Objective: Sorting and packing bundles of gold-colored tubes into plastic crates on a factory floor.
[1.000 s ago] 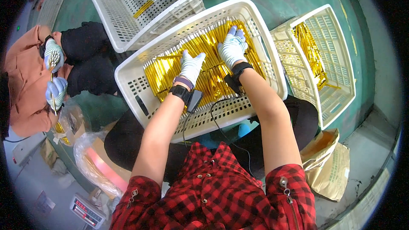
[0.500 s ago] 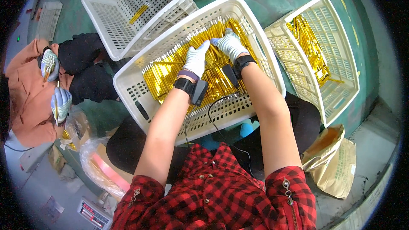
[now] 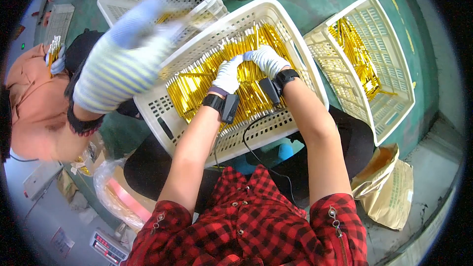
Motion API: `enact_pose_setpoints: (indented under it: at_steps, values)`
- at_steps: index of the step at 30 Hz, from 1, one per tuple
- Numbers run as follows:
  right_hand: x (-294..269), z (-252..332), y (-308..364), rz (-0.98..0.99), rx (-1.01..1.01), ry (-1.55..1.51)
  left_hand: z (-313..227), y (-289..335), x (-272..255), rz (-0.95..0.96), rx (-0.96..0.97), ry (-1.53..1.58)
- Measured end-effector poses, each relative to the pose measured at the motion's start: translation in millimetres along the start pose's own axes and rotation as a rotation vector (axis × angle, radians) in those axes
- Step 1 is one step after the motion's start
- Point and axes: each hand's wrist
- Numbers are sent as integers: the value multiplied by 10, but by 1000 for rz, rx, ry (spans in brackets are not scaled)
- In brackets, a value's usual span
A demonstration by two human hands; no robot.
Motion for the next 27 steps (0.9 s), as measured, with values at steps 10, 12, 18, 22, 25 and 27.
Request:
enact_pose_setpoints:
  at_steps: [10,12,18,22,25,27]
  values:
    - [200,-192,482,163,-110,-274,567,423,-124,157,270,39]
    - [231,-115,601,188,-123,-256,456,671,36,127,249,-3]
    - [417,27,904,265,-276,-539,381,926,-146,308,750,-1160]
    - [626,320,1351,233,-293,-415,123,1664,247,388,367,-112]
    - [773,575,1657,268,-319,-421,35,2023,224,468,423,-452]
    - [742,686,1791,281,-382,-123,70,2110,246,579,398,-123]
Point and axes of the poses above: each hand's wrist, its own y-axis away from the middle knuckle, its own x-axis out of the palm, z = x × y, and after that the axes turned 13 degrees about z, right-handed
